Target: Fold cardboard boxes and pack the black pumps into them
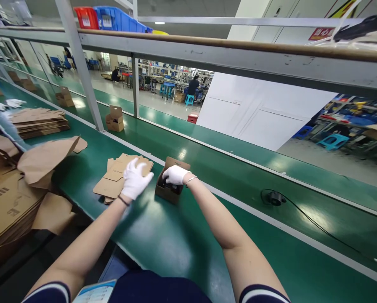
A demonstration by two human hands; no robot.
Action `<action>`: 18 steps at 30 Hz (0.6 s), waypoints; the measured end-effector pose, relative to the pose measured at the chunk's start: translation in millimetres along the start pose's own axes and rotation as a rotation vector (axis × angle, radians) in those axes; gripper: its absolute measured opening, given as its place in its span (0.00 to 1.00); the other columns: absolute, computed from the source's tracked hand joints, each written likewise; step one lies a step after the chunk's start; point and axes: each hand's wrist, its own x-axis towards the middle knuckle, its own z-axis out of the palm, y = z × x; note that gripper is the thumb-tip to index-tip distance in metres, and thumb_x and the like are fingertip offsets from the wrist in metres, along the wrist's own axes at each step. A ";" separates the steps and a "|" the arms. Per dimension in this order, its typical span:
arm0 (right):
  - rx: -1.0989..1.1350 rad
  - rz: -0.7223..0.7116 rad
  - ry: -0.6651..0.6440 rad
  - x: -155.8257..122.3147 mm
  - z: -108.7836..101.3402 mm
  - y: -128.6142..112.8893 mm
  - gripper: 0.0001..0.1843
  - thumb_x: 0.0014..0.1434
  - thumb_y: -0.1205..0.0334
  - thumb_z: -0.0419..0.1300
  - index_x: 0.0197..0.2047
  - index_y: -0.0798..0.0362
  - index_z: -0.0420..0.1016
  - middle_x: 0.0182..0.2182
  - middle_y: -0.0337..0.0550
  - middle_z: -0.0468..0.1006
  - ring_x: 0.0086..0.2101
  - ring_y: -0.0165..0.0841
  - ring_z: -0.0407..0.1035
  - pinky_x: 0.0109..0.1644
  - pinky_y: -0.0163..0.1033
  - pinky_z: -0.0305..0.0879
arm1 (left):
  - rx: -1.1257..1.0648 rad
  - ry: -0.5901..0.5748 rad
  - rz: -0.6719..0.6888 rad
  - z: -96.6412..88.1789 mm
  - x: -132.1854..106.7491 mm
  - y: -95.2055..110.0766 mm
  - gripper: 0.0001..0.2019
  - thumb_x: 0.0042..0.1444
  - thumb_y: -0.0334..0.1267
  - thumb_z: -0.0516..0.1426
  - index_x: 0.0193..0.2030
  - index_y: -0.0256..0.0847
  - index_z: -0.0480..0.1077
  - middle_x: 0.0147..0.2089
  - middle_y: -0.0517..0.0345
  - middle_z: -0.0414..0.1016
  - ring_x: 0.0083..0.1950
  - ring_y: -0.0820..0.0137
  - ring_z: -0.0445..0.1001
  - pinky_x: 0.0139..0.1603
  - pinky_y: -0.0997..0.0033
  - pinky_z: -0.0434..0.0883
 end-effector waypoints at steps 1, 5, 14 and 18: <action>-0.004 -0.008 -0.029 3.6 5.2 -1.3 0.09 0.55 0.66 0.61 0.37 0.47 0.83 0.32 0.39 0.82 0.34 0.35 0.76 0.41 0.33 0.67 | 0.057 -0.003 -0.054 -3.1 19.6 -9.0 0.32 0.50 0.55 0.58 0.59 0.41 0.66 0.69 0.38 0.53 0.70 0.44 0.51 0.65 0.44 0.55; -0.019 -0.041 -0.076 0.7 26.9 -10.0 0.15 0.62 0.54 0.54 0.44 0.48 0.80 0.42 0.43 0.81 0.40 0.37 0.76 0.43 0.36 0.68 | 0.222 -0.165 -0.290 -9.3 90.2 -46.3 0.50 0.42 0.67 0.56 0.65 0.32 0.57 0.66 0.27 0.58 0.66 0.35 0.54 0.60 0.37 0.55; -0.159 0.297 -0.018 20.4 16.7 66.8 0.23 0.53 0.59 0.62 0.53 0.45 0.74 0.55 0.49 0.72 0.50 0.46 0.71 0.48 0.46 0.68 | 0.217 -0.284 -0.331 3.5 104.6 -63.5 0.40 0.49 0.63 0.51 0.56 0.28 0.62 0.51 0.25 0.73 0.55 0.39 0.70 0.48 0.48 0.67; -0.166 0.460 0.116 29.9 -9.8 103.1 0.25 0.56 0.58 0.61 0.57 0.56 0.70 0.59 0.62 0.67 0.56 0.52 0.65 0.56 0.54 0.63 | 0.227 -0.145 -0.279 -27.5 105.1 -45.2 0.39 0.52 0.62 0.49 0.59 0.29 0.58 0.52 0.28 0.72 0.51 0.40 0.73 0.46 0.48 0.69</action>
